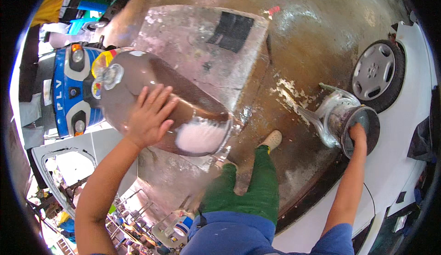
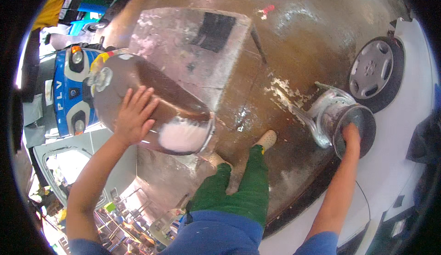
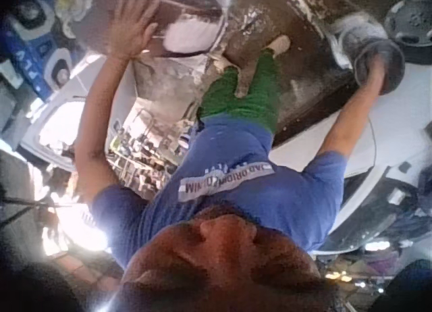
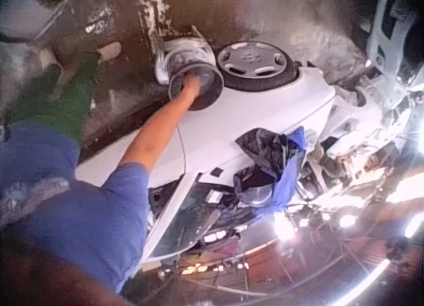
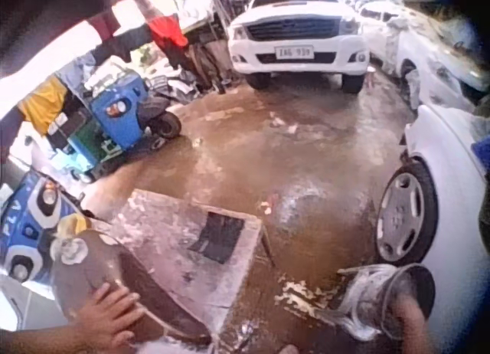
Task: The person sands a brown car part on a metal stand using a sanding block. They repeatedly dip the sanding block into a bucket of water and continue sanding the surface of the part.
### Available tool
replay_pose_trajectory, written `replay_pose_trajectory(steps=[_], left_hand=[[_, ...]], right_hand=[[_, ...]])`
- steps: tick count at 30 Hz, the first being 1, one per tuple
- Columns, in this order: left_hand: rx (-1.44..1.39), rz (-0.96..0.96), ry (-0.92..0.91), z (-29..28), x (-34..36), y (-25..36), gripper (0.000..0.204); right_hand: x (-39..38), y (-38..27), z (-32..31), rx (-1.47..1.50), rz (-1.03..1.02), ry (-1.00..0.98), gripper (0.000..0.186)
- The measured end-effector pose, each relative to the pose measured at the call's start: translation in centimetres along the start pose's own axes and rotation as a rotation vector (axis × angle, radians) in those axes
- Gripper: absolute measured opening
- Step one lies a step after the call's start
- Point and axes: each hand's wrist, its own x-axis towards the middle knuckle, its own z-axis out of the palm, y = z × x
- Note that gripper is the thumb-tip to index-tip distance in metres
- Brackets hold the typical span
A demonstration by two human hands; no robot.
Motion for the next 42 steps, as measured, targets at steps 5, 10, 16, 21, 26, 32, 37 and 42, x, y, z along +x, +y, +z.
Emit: replay_pose_trajectory(steps=[5,10,16,21,26,32,37,42], left_hand=[[-0.061,-0.012,0.105,1.5,-1.4,-0.1,0.061],[-0.070,0.029,0.273,2.5,-1.5,-0.7,0.058],[-0.034,0.064,0.390,2.7,-1.1,-0.5,0.051],[-0.003,0.061,0.408,4.3,-1.7,-0.9,0.052],[0.005,0.095,0.435,4.7,-1.2,-0.6,0.051],[-0.006,0.057,0.394,5.4,-1.5,-1.2,0.051],[0.005,0.077,0.444,5.3,-0.8,-0.7,0.050],[-0.019,0.057,0.429,5.7,-1.7,-1.6,0.050]], right_hand=[[-22.2,-11.4,-11.4,0.479,-0.212,0.349,0.038],[-41.5,-33.0,-8.5,1.062,-0.818,0.399,0.045],[-47.6,-46.6,-4.3,1.138,-0.820,0.660,0.058],[-51.0,-48.0,2.9,1.132,-0.762,0.784,0.054],[-45.8,-49.7,-2.9,1.144,-0.619,0.866,0.050],[-51.1,-49.8,1.9,1.106,-0.647,0.884,0.051],[-46.6,-50.4,-3.4,1.094,-0.556,0.907,0.043],[-49.8,-50.8,1.5,1.038,-0.588,0.918,0.042]])
